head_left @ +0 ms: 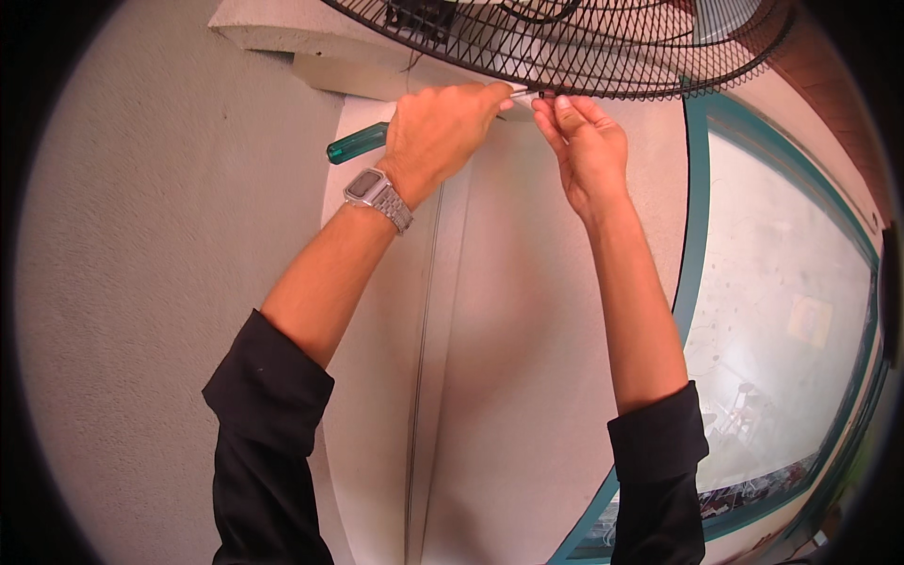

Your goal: The person uses a screwdriver to remove the screws from the front grill of a wall-mounted fan, detaches the grill, and then removes the fan blades. They place the removed parts on a nearby table.

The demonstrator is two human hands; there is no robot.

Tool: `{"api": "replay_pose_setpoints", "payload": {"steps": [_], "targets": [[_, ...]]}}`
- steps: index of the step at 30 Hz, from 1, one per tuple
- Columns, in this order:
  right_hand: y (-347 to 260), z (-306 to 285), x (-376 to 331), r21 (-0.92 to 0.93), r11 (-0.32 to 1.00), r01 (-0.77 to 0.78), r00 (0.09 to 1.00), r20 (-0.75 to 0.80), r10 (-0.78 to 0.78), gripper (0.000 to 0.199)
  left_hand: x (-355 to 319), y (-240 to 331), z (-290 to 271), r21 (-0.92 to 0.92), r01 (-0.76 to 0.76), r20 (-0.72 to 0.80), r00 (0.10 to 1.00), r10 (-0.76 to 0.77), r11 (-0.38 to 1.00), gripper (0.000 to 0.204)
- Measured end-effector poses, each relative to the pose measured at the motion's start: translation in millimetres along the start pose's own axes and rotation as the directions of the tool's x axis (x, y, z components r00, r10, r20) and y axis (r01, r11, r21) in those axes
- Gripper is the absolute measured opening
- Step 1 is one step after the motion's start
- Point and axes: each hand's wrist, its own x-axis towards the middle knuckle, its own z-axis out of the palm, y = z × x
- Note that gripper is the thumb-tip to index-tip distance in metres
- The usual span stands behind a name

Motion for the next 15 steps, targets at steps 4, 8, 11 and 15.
{"api": "replay_pose_setpoints", "payload": {"steps": [4,8,11,15], "targets": [[0.3,5.3,0.7,0.078,0.997,-0.029,0.999,-0.01,0.03,0.019,1.1,-2.6,-3.8,0.055,-0.052,0.012,0.999,0.051,0.997,0.011],[3.0,5.1,-0.9,0.094,0.995,-0.012,0.999,-0.029,0.015,0.015,-0.8,-3.0,-3.4,0.043,-0.05,0.045,0.998,0.048,0.998,0.014],[6.3,4.2,-0.1,0.084,0.996,0.014,1.0,-0.029,-0.012,0.013,0.2,0.8,-7.1,0.049,-0.078,0.033,0.997,0.076,0.996,0.014],[2.1,15.6,-11.4,0.09,0.996,-0.001,0.997,-0.082,0.008,0.017,-2.9,4.0,-20.1,0.106,-0.128,0.011,0.992,0.128,0.986,0.013]]}}
